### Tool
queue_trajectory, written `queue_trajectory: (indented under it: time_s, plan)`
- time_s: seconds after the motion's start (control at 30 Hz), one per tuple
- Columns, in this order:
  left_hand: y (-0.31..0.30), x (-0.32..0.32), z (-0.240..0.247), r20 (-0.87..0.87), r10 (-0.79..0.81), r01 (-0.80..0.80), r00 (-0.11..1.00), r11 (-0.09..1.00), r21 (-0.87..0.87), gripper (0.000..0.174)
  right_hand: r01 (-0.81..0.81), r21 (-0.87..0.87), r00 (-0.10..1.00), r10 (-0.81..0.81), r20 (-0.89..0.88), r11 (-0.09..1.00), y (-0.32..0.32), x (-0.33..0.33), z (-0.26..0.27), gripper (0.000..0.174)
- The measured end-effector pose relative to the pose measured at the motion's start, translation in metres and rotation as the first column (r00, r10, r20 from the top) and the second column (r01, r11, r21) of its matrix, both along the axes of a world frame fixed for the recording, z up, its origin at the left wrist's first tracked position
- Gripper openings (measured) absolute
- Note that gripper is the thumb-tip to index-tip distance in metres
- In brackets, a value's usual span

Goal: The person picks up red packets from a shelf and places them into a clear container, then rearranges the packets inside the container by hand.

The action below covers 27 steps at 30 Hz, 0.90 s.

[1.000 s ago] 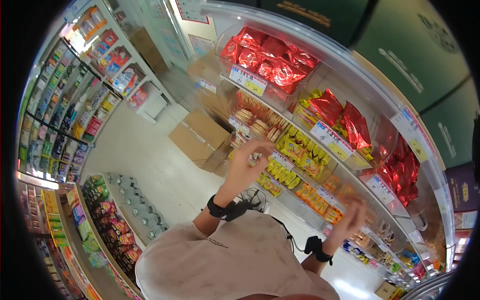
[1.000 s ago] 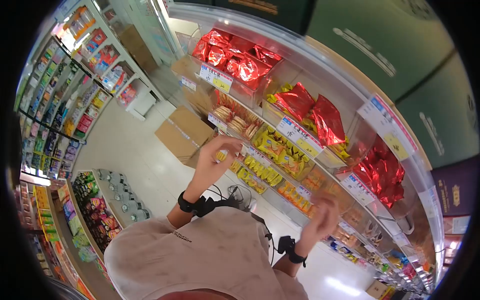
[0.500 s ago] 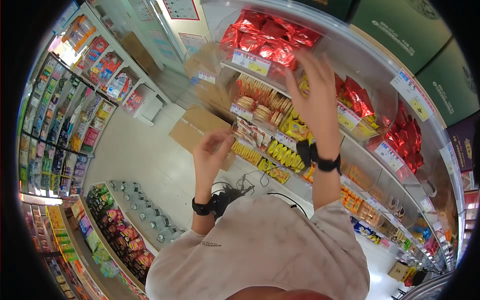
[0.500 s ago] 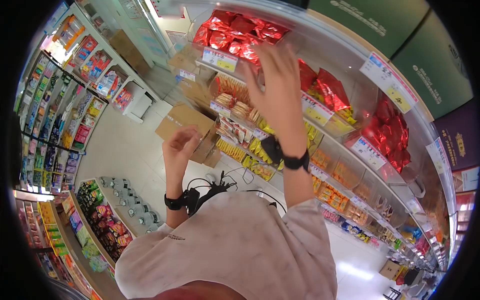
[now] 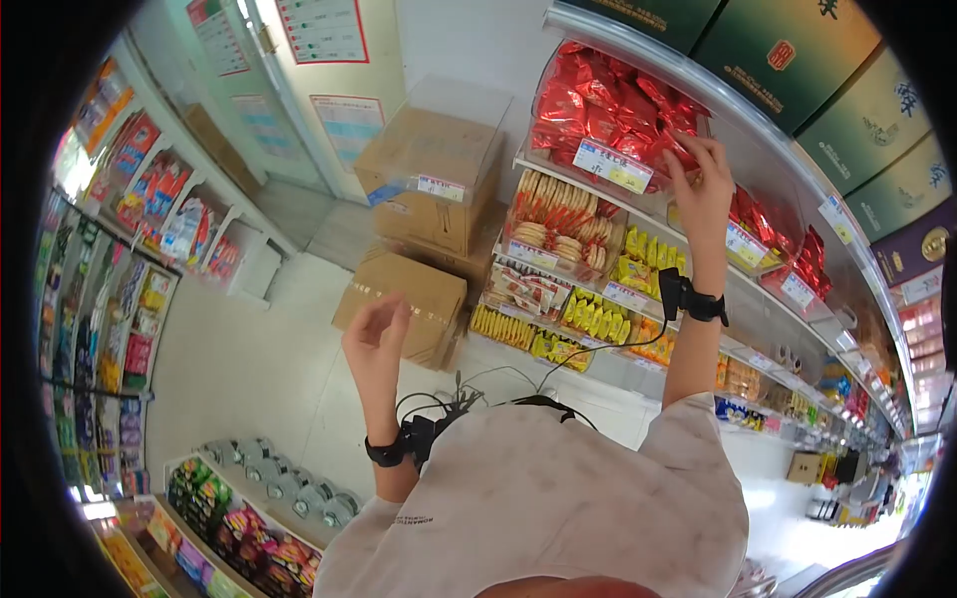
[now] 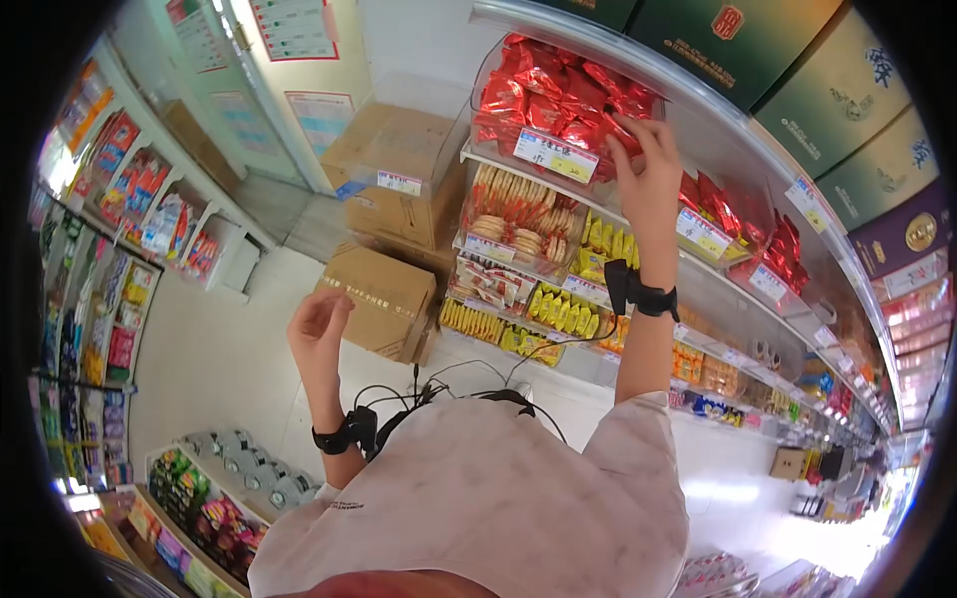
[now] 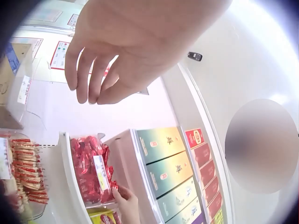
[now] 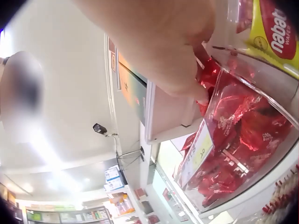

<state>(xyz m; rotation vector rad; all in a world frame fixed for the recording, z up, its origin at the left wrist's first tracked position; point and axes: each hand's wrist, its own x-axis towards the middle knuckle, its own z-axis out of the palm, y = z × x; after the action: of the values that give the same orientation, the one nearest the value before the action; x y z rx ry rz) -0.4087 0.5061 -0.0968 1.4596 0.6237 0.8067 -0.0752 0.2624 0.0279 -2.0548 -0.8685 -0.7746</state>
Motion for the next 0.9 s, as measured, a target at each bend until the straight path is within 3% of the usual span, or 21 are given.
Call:
queue_trajectory:
  time_s: [0.07,0.17,0.23,0.3,0.37,0.4,0.5,0.6,0.67,0.77,0.83,0.9]
  plan:
    - [0.019,-0.004,-0.004,0.004,-0.101,0.101,0.995,0.995,-0.016,0.024,0.063,0.067,0.984,-0.073,0.162,0.996,0.007,-0.024,0.009,0.025]
    - [0.036,0.004,0.002,0.063,-0.25,0.248,0.966,0.968,0.039,0.032,-0.065,0.109,0.985,0.047,0.164,0.992,0.029,-0.073,0.005,0.031]
    - [0.032,0.015,0.016,0.175,-0.374,0.378,0.911,0.926,0.012,0.04,-0.288,0.199,0.923,0.327,-0.202,0.937,0.06,-0.125,-0.006,0.038]
    - [0.03,0.032,0.031,0.355,-0.481,0.538,0.802,0.84,-0.076,0.049,-0.431,0.274,0.765,0.509,-0.394,0.86,0.092,-0.16,-0.023,0.043]
    - [0.04,0.038,0.021,0.303,-0.595,0.65,0.744,0.75,-0.124,0.052,-0.503,0.295,0.606,0.575,-0.549,0.812,0.116,-0.181,-0.038,0.039]
    - [0.045,0.041,0.014,0.278,-0.647,0.697,0.71,0.701,-0.15,0.054,-0.511,0.274,0.602,0.567,-0.562,0.815,0.127,-0.186,-0.044,0.039]
    - [0.062,0.044,0.003,-0.007,-0.737,0.719,0.676,0.662,-0.211,0.051,-0.55,0.198,0.599,0.549,-0.583,0.811,0.147,-0.18,-0.056,0.034]
    - [0.07,0.06,0.013,0.267,-0.666,0.717,0.696,0.63,-0.296,0.047,-0.465,0.112,0.797,0.47,-0.379,0.878,0.141,-0.137,-0.044,0.027]
    - [0.074,0.075,0.02,0.386,-0.527,0.643,0.757,0.705,-0.298,0.05,-0.138,0.145,0.964,0.167,-0.206,0.98,0.136,-0.105,-0.031,0.022]
    - [0.091,0.089,0.019,0.396,-0.367,0.506,0.841,0.794,-0.338,0.053,0.11,0.139,0.993,-0.114,0.02,0.984,0.127,-0.043,-0.027,0.021]
    - [0.106,0.099,0.018,0.394,-0.339,0.483,0.854,0.799,-0.358,0.054,0.176,0.036,0.98,-0.178,0.091,0.984,0.125,-0.02,-0.028,0.022]
    - [0.112,0.107,0.017,0.369,-0.279,0.419,0.887,0.822,-0.386,0.053,0.154,0.051,0.988,-0.153,-0.013,0.987,0.127,-0.012,-0.025,0.024]
